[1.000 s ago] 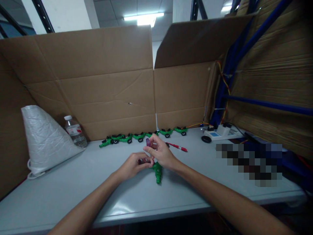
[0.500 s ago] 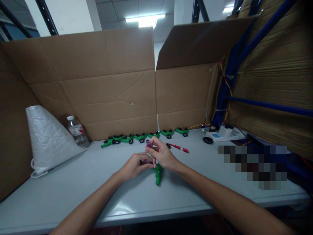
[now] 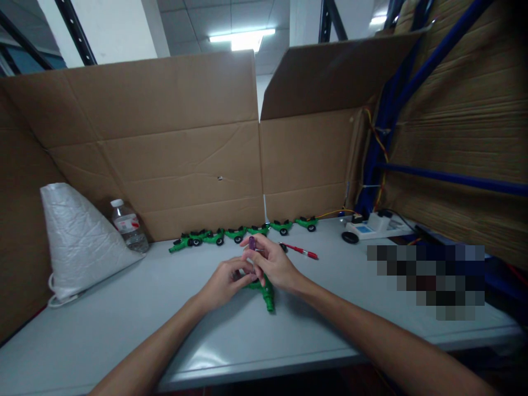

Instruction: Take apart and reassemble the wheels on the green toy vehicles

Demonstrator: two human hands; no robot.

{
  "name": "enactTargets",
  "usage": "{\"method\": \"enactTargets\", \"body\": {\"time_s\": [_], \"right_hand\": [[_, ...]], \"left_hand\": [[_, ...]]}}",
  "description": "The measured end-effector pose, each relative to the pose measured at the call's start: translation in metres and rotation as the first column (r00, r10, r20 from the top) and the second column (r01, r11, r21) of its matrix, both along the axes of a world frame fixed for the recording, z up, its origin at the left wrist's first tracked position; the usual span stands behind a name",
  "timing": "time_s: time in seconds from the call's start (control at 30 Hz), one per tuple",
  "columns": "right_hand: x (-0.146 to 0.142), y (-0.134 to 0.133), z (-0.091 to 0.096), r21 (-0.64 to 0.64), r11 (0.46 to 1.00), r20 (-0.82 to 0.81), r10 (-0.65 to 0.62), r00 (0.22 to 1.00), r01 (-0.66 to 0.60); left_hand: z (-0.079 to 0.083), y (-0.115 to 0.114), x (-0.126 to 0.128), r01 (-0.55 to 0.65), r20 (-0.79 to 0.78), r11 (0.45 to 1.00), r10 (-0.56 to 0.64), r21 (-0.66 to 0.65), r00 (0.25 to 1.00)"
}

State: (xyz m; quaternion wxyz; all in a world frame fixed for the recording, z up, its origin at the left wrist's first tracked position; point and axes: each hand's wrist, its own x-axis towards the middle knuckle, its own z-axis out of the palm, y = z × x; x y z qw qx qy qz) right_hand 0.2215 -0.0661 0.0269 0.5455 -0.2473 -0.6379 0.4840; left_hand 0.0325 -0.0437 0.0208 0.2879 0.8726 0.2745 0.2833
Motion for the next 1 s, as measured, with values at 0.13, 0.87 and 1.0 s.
{"method": "enactTargets", "body": {"time_s": [0.13, 0.87, 1.0], "right_hand": [[-0.0006, -0.0020, 0.0037, -0.037, 0.997, -0.017, 0.065, 0.998, -0.066], [-0.0017, 0.0018, -0.0020, -0.016, 0.998, -0.022, 0.062, 0.998, -0.062], [-0.0019, 0.0029, -0.0044, -0.034, 0.999, -0.074, 0.004, 0.997, -0.007]], "left_hand": [[-0.0010, 0.0011, -0.0010, -0.007, 0.004, 1.000, 0.007, 0.005, 1.000], [0.0004, -0.0008, 0.0000, -0.001, 0.010, 0.999, 0.002, -0.043, 1.000], [0.0009, -0.0003, -0.0010, -0.008, -0.020, 0.999, 0.007, -0.037, 1.000]]}}
